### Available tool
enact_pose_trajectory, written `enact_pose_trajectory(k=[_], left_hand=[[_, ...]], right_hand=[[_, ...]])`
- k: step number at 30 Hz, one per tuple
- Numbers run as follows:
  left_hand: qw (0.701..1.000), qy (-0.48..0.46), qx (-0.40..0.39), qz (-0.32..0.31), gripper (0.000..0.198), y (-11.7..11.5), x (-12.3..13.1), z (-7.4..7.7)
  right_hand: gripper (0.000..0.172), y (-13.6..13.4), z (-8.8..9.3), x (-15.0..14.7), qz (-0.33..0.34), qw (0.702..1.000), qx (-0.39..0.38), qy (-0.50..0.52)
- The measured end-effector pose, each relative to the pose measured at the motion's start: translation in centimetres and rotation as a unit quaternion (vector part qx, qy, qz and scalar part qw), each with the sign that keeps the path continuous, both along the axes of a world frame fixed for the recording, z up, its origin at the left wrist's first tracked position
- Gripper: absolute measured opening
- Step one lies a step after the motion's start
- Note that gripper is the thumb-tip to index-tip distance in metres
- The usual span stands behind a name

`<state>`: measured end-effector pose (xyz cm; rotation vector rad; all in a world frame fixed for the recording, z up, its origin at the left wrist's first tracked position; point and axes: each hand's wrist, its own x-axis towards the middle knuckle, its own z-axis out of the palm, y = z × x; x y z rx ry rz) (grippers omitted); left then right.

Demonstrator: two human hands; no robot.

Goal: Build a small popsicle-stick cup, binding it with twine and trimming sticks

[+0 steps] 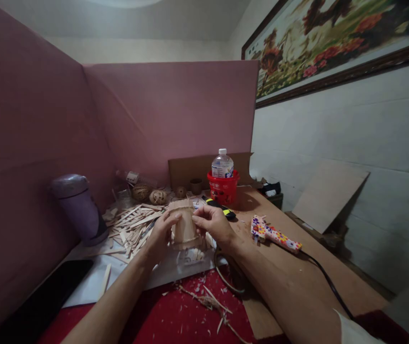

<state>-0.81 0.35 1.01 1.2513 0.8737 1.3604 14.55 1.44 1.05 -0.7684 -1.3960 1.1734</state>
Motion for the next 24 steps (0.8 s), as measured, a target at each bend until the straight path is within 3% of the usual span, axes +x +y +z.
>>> enact_pose_trajectory(k=[8,16,24], left_hand=[[0.999,-0.028,-0.003,-0.033,0.044,0.0,-0.3,-0.7],[0.999,-0.052,0.013,0.000,0.038,-0.7,0.5,-0.2],[0.998,-0.038,-0.014,0.045,0.043,-0.4,0.7,-0.6]], right_hand=[[0.012,-0.3,-0.6,-0.7,-0.023,0.999,0.000,-0.028],[0.011,-0.6,-0.7,-1.1,-0.062,0.996,0.023,-0.060],[0.014,-1.2,-0.7,-1.7,-0.093,0.991,0.069,-0.074]])
